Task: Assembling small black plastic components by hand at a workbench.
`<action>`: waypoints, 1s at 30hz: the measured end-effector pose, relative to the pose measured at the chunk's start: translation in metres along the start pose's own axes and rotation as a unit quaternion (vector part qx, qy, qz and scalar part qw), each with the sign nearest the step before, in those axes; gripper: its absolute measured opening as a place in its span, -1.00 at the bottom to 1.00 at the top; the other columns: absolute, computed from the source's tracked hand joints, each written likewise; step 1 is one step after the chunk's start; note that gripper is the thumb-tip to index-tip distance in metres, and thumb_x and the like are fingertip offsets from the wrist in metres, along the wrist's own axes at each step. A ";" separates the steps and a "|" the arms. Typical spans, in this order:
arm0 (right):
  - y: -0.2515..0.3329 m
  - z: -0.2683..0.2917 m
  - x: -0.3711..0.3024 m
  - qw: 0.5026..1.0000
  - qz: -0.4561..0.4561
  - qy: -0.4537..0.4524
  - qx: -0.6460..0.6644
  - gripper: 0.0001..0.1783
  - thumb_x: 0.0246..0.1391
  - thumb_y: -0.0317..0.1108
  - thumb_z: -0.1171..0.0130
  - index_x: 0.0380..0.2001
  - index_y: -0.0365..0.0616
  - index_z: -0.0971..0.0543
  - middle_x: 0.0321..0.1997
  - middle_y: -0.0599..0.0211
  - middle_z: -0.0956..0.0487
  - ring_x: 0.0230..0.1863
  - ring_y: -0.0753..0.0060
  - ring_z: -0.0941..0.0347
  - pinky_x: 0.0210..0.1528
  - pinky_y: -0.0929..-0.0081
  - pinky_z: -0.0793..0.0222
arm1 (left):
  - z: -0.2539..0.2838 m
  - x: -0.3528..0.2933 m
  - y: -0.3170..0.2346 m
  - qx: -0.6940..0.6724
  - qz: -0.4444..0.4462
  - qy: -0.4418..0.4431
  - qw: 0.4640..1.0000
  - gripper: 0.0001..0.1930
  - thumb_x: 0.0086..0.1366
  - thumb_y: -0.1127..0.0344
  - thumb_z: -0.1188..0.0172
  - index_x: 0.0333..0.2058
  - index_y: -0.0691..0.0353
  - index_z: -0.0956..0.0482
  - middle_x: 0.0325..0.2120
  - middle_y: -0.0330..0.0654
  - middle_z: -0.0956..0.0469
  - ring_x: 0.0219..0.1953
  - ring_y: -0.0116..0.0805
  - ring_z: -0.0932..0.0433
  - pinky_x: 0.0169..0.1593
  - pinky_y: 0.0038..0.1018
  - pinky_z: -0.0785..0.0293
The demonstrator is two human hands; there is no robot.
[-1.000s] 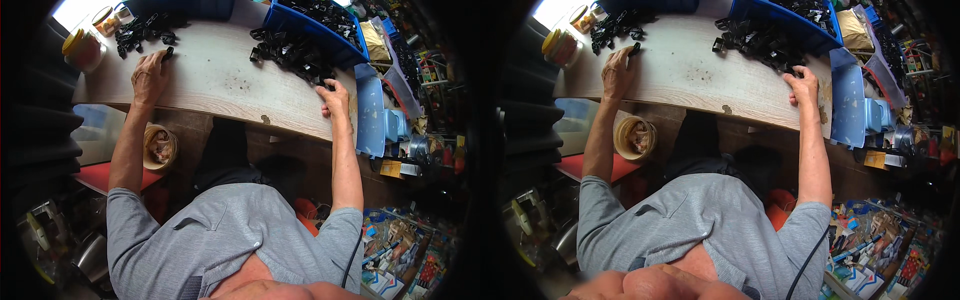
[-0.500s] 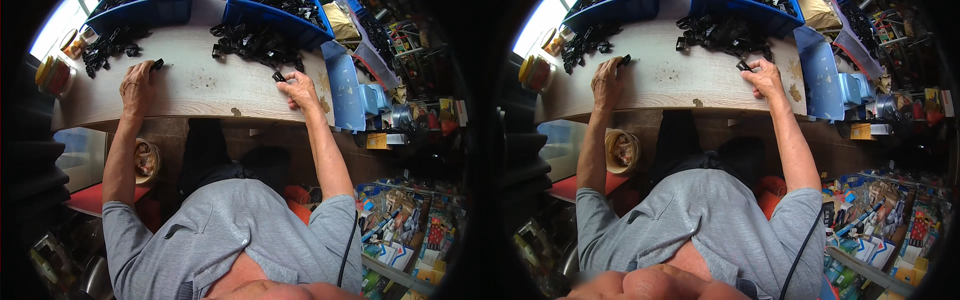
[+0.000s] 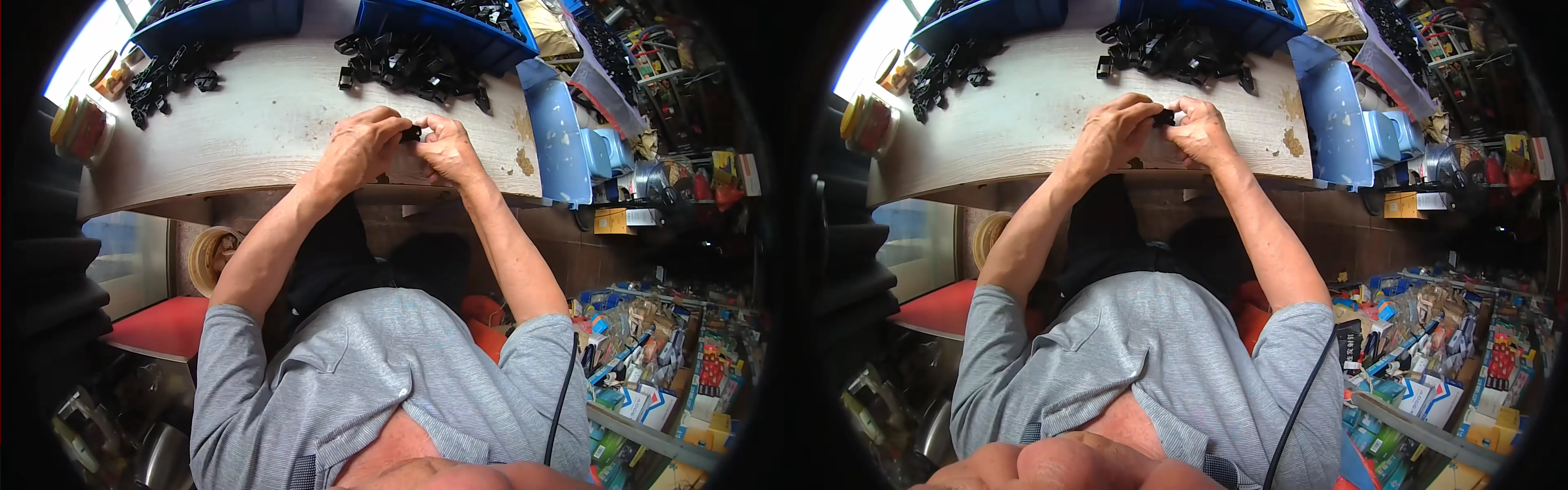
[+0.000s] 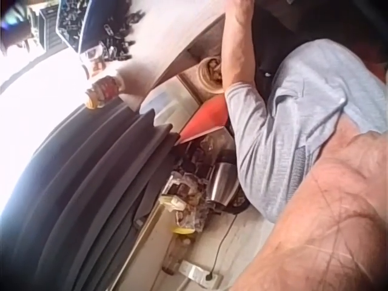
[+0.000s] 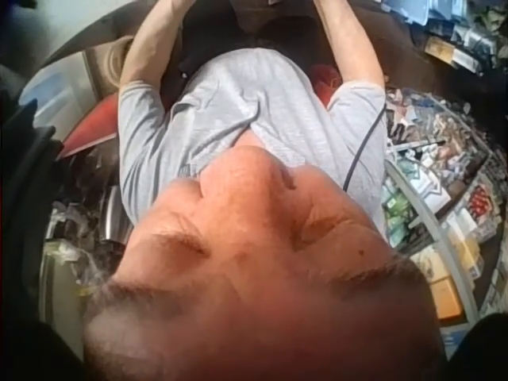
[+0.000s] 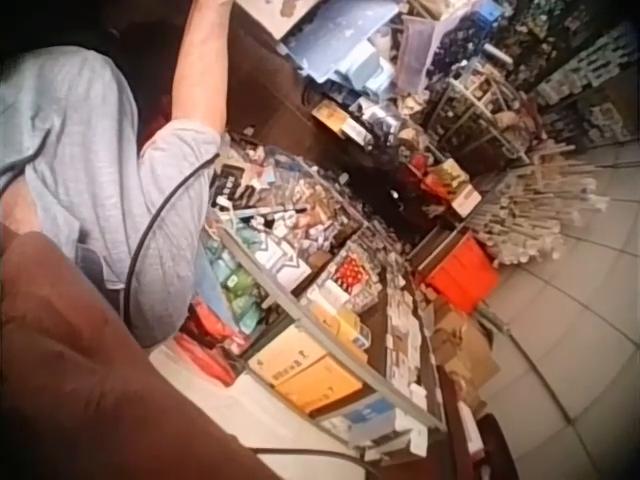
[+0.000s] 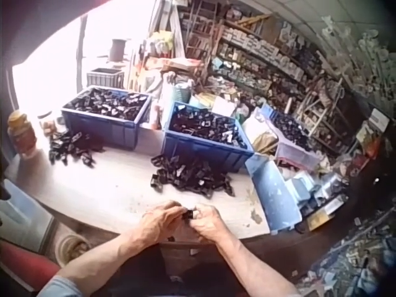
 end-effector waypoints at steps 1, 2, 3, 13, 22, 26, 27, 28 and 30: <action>-0.002 -0.001 0.001 1.000 -0.018 0.014 -0.010 -0.62 -0.04 -0.42 -0.35 -0.08 -0.18 -0.63 -0.70 0.42 -0.47 -0.73 0.57 -0.42 -0.73 0.52 -0.37 | -0.007 0.001 -0.002 0.013 -0.016 0.027 0.999 -0.75 0.26 0.48 -0.27 -0.08 0.19 -0.69 -0.18 -0.10 -0.67 -0.20 -0.02 -0.68 -0.13 -0.27 -0.61; -0.002 -0.001 0.000 1.000 -0.019 0.015 -0.009 -0.62 -0.04 -0.42 -0.35 -0.08 -0.18 -0.63 -0.70 0.42 -0.47 -0.73 0.57 -0.42 -0.73 0.52 -0.37 | -0.014 0.002 -0.005 0.026 -0.031 0.053 0.998 -0.74 0.26 0.50 -0.26 -0.08 0.18 -0.69 -0.19 -0.10 -0.66 -0.20 -0.03 -0.68 -0.13 -0.27 -0.60; -0.002 -0.002 0.001 1.000 -0.016 0.019 -0.006 -0.62 -0.03 -0.43 -0.34 -0.07 -0.17 -0.63 -0.69 0.42 -0.48 -0.73 0.57 -0.43 -0.73 0.52 -0.38 | -0.014 0.005 -0.003 0.027 -0.029 0.055 0.998 -0.74 0.26 0.50 -0.26 -0.08 0.18 -0.69 -0.19 -0.10 -0.66 -0.20 -0.03 -0.68 -0.13 -0.27 -0.60; -0.008 -0.002 0.002 1.000 -0.002 0.026 0.010 -0.67 0.09 -0.34 -0.39 -0.06 -0.13 -0.63 -0.70 0.57 -0.45 -0.76 0.72 -0.32 -0.77 0.67 -0.13 | -0.019 0.004 -0.010 0.030 -0.110 0.104 0.988 -0.68 0.21 0.54 -0.27 -0.04 0.20 -0.68 -0.15 -0.12 -0.63 -0.15 -0.07 -0.66 -0.10 -0.27 -0.61; -0.009 -0.005 0.002 0.999 0.002 0.042 0.017 -0.69 0.09 -0.39 -0.39 -0.08 -0.16 -0.63 -0.72 0.61 -0.44 -0.77 0.75 -0.32 -0.79 0.70 -0.12 | -0.014 -0.002 0.002 0.045 -0.092 0.118 0.988 -0.59 0.17 0.54 -0.28 0.02 0.16 -0.67 -0.12 -0.13 -0.64 -0.14 -0.09 -0.66 -0.10 -0.28 -0.62; -0.007 -0.008 0.003 0.998 0.003 0.057 0.034 -0.71 0.09 -0.41 -0.38 -0.11 -0.17 -0.63 -0.72 0.60 -0.45 -0.77 0.76 -0.32 -0.79 0.70 -0.13 | -0.019 -0.005 -0.004 0.114 -0.079 0.165 0.977 -0.47 0.14 0.50 -0.27 0.15 0.15 -0.59 -0.04 -0.14 -0.61 -0.06 -0.13 -0.64 -0.02 -0.30 -0.60; -0.007 -0.007 0.003 0.998 -0.002 0.056 0.029 -0.72 0.09 -0.42 -0.37 -0.12 -0.18 -0.63 -0.72 0.60 -0.45 -0.78 0.76 -0.32 -0.79 0.71 -0.13 | -0.020 -0.006 -0.005 0.116 -0.077 0.166 0.976 -0.47 0.14 0.50 -0.27 0.15 0.15 -0.59 -0.04 -0.14 -0.61 -0.06 -0.13 -0.64 -0.02 -0.30 -0.60; -0.008 -0.006 0.003 0.998 -0.006 0.054 0.023 -0.73 0.09 -0.43 -0.37 -0.13 -0.19 -0.62 -0.72 0.60 -0.45 -0.78 0.76 -0.32 -0.80 0.71 -0.13 | -0.023 -0.008 -0.007 0.119 -0.079 0.167 0.975 -0.45 0.14 0.49 -0.26 0.16 0.17 -0.57 -0.02 -0.13 -0.60 -0.04 -0.14 -0.63 0.02 -0.30 -0.58; -0.009 -0.005 0.003 0.997 -0.006 0.060 0.037 -0.74 0.09 -0.43 -0.36 -0.13 -0.19 -0.62 -0.72 0.60 -0.46 -0.78 0.76 -0.32 -0.80 0.71 -0.14 | -0.024 -0.009 -0.010 0.124 -0.082 0.168 0.975 -0.44 0.13 0.47 -0.26 0.18 0.19 -0.55 0.01 -0.12 -0.59 -0.01 -0.14 -0.61 0.05 -0.30 -0.56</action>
Point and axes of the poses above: each hand's wrist, its own x-axis towards the middle knuckle, its own z-axis out of the back of the hand, y = z × x, the point moved 10 cm from there along x, towards the middle knuckle
